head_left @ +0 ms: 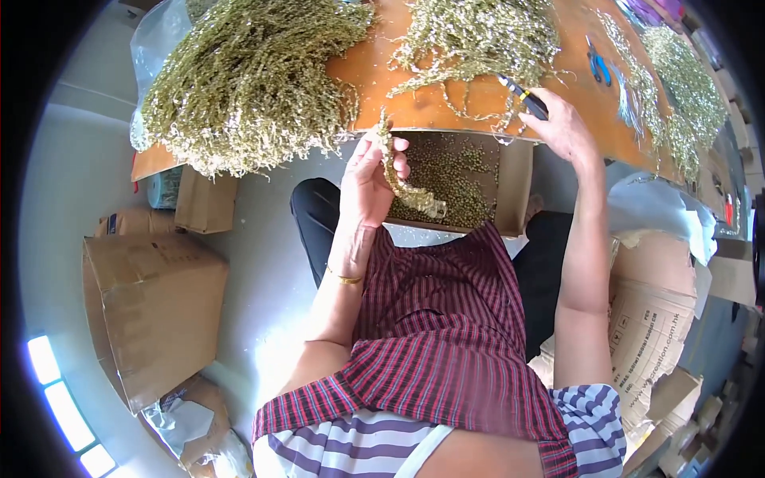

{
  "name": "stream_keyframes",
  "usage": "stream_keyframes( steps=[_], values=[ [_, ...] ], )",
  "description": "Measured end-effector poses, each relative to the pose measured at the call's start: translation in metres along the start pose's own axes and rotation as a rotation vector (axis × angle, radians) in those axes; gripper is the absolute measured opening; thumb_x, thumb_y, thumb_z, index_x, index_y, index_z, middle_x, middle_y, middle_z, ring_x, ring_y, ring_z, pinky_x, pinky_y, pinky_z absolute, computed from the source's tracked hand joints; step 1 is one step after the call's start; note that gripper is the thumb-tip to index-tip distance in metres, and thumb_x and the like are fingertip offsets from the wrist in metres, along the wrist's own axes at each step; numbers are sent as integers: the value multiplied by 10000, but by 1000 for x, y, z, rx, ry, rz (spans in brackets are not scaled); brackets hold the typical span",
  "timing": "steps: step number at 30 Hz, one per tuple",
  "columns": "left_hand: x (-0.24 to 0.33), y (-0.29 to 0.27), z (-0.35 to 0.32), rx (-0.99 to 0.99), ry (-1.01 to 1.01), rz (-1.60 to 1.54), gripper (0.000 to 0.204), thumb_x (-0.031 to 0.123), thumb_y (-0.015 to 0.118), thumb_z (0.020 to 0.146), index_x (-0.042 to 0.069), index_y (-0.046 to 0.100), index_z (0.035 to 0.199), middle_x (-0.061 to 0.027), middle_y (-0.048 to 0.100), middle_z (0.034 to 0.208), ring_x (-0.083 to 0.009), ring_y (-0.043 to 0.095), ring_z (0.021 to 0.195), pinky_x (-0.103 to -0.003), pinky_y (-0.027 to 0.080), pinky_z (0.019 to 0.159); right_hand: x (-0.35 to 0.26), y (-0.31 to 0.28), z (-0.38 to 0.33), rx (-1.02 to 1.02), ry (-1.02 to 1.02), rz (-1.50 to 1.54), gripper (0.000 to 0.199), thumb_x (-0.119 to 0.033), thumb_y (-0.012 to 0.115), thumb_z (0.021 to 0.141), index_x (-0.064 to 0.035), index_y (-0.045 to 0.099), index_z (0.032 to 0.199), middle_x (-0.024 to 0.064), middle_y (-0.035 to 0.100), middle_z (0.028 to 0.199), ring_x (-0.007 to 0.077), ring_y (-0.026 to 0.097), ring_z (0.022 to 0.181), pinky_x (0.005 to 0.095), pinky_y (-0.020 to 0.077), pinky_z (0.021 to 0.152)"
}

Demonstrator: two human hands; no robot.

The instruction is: Cutting sections of gold plastic tinsel or synthetic material using snips at a workbench.

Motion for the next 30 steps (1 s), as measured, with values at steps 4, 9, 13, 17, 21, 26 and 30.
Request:
stream_keyframes(
  steps=[4, 9, 13, 17, 21, 26, 30],
  values=[
    [-21, 7, 0, 57, -38, 183, 160, 98, 449, 885, 21, 502, 1015, -123, 587, 947, -175, 563, 704, -280, 467, 664, -9, -3, -41, 172, -30, 331, 442, -203, 625, 775, -3, 481, 1141, 74, 589, 907, 132, 551, 825, 266, 434, 757],
    [-35, 17, -5, 22, -37, 282, 174, 85, 504, 854, 7, 526, 1008, -127, 586, 949, -173, 558, 766, -301, 456, 711, -44, 59, -78, 36, -63, 1080, 371, -129, 571, 827, -10, 478, 1166, 31, 571, 973, 104, 546, 885, 237, 422, 793],
    [-50, 20, -11, 49, -111, 184, 175, 75, 503, 857, 18, 534, 1019, -91, 586, 917, -149, 537, 743, -277, 440, 682, -54, 87, -90, 18, -23, 1158, 358, -93, 567, 826, -1, 470, 1158, 33, 566, 971, 121, 557, 890, 234, 427, 788],
    [-62, 11, -19, 75, -150, 301, 214, 141, 470, 879, 2, 532, 1029, -38, 530, 778, -117, 456, 632, -255, 396, 598, -47, 89, -106, 126, -34, 885, 362, -105, 586, 810, 5, 468, 1133, 68, 566, 977, 134, 543, 922, 253, 417, 816],
    [-74, 5, -28, 72, -325, 186, 279, 215, 433, 880, -11, 519, 1019, -30, 489, 714, -96, 373, 556, -224, 303, 507, -47, 84, -120, 170, -154, 608, 422, -151, 608, 782, 12, 455, 1140, 147, 535, 1025, 230, 539, 960, 298, 415, 829],
    [-85, -1, -29, 41, -383, 198, 251, 207, 430, 882, -8, 515, 982, -25, 475, 701, -89, 350, 539, -222, 297, 484, -48, 85, -128, 179, -243, 496, 417, -152, 600, 781, -3, 454, 1142, 158, 531, 1037, 277, 537, 980, 334, 417, 843],
    [-86, -6, -30, 3, -453, 317, 235, 196, 441, 876, -2, 527, 969, -17, 475, 685, -81, 357, 509, -211, 294, 467, -45, 87, -126, 109, -228, 482, 403, -148, 596, 782, -2, 458, 1132, 162, 529, 1050, 283, 536, 985, 338, 418, 846]
  ],
)
Point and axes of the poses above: each hand's wrist, its own z-axis towards the middle knuckle, its own y-axis out of the palm, x = y × z, the point moved 9 cm from there along z, towards the middle knuckle
